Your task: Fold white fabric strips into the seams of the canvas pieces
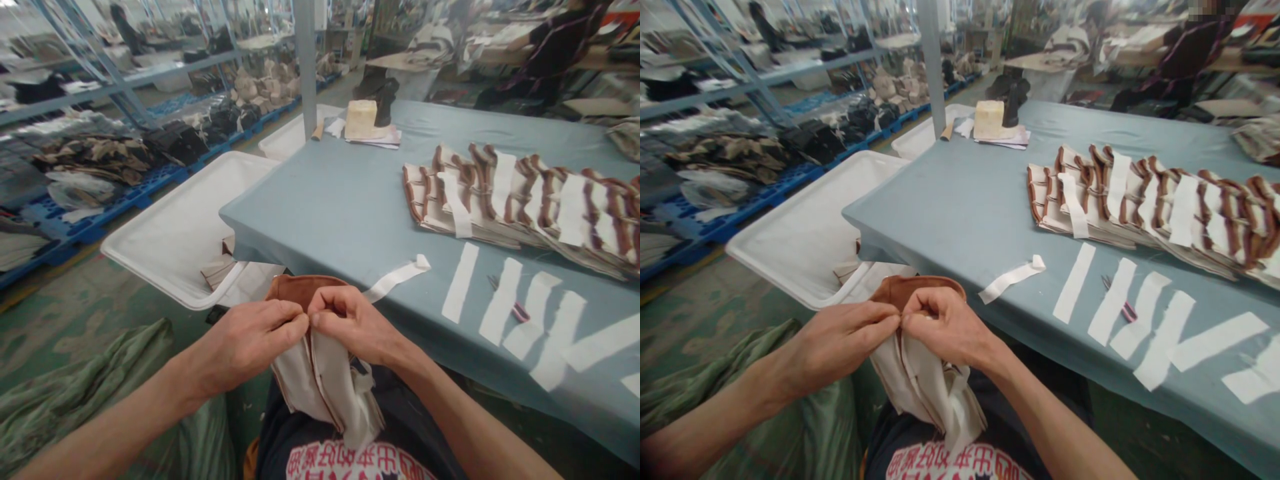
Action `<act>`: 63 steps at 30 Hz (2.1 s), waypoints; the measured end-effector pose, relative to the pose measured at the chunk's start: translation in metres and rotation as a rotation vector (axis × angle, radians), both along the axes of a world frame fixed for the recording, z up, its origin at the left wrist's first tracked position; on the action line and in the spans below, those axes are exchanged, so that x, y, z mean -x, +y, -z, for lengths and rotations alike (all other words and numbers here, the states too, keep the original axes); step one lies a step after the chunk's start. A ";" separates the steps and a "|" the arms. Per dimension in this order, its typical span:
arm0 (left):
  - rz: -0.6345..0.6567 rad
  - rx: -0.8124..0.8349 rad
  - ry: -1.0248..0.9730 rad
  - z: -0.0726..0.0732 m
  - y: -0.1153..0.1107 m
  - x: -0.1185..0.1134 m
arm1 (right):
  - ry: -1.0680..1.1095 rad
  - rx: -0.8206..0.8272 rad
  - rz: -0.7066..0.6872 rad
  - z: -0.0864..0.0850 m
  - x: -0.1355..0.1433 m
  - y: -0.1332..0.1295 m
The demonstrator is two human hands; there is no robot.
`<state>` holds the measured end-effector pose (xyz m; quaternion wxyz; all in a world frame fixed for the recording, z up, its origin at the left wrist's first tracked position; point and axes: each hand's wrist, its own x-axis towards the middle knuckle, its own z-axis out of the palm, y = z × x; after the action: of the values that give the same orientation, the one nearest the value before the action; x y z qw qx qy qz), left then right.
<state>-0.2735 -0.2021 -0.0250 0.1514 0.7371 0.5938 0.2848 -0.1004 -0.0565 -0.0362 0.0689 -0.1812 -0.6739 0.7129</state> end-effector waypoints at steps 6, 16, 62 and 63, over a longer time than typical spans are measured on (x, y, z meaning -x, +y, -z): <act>-0.038 0.064 -0.023 -0.027 0.001 -0.008 | 0.097 -0.279 -0.009 -0.011 -0.009 0.000; 0.065 0.146 0.079 -0.039 0.010 -0.008 | 0.249 -0.672 -0.068 -0.017 -0.025 -0.002; 0.094 0.415 -0.427 -0.051 0.004 0.025 | 0.132 -0.714 -0.059 0.028 0.011 0.016; 0.098 0.414 -0.428 -0.052 0.003 0.026 | 0.132 -0.701 -0.057 0.029 0.011 0.015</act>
<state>-0.2995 -0.1987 0.0266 0.4336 0.6416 0.5577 0.2989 -0.1116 -0.0411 -0.0656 0.1505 -0.0811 -0.8763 0.4503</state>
